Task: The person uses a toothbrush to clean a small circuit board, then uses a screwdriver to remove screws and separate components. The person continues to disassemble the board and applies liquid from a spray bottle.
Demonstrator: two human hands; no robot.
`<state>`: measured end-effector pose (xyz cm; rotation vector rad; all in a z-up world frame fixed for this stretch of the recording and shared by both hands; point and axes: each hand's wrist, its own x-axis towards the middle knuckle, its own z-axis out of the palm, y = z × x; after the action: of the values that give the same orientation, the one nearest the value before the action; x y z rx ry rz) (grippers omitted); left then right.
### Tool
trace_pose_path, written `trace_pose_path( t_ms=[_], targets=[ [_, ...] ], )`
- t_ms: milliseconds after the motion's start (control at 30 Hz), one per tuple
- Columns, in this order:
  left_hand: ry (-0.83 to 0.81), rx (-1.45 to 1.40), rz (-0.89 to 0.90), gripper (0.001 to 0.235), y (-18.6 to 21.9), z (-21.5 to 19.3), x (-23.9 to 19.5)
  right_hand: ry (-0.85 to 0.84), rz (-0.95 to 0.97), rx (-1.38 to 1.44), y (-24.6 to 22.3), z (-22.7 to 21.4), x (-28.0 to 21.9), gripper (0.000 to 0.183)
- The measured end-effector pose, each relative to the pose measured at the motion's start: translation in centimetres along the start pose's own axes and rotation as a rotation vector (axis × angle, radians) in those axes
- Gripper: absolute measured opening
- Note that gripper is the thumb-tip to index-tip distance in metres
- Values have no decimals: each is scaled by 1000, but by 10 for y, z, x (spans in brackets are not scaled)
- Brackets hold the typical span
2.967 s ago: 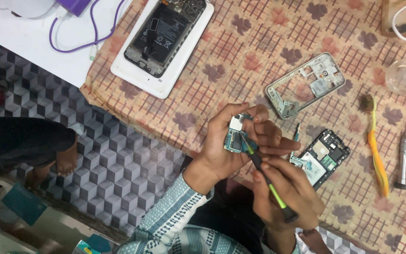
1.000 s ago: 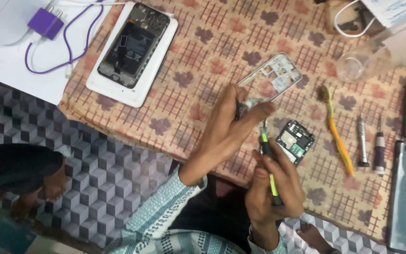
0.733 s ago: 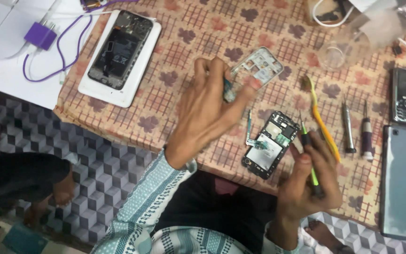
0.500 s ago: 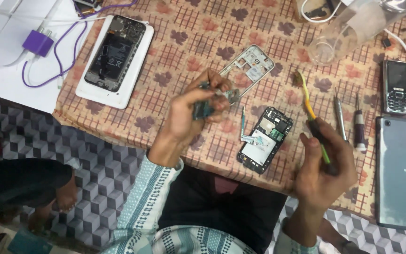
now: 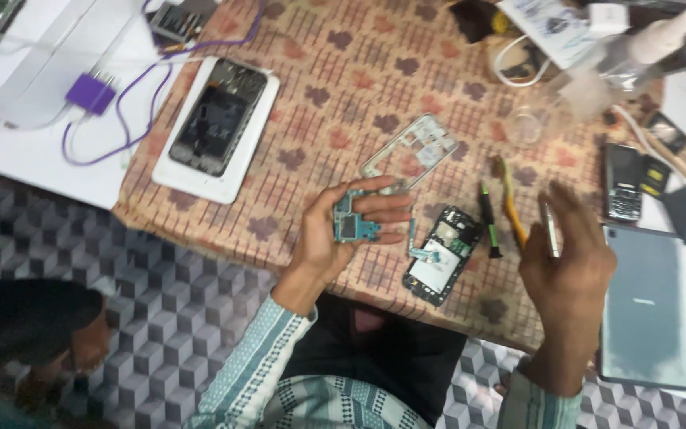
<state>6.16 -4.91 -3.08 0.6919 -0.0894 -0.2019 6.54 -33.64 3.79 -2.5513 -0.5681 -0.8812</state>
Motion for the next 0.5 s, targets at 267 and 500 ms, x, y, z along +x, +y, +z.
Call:
trace_pose_path(
  t_ms=[267,500],
  targets=[
    [101,46,151,53,-12,-7,-1,129,-92,301,74,34,107,124],
    [156,-321,92,44,6,-7,-6,295,-312,381,68,19,148,118]
  ],
)
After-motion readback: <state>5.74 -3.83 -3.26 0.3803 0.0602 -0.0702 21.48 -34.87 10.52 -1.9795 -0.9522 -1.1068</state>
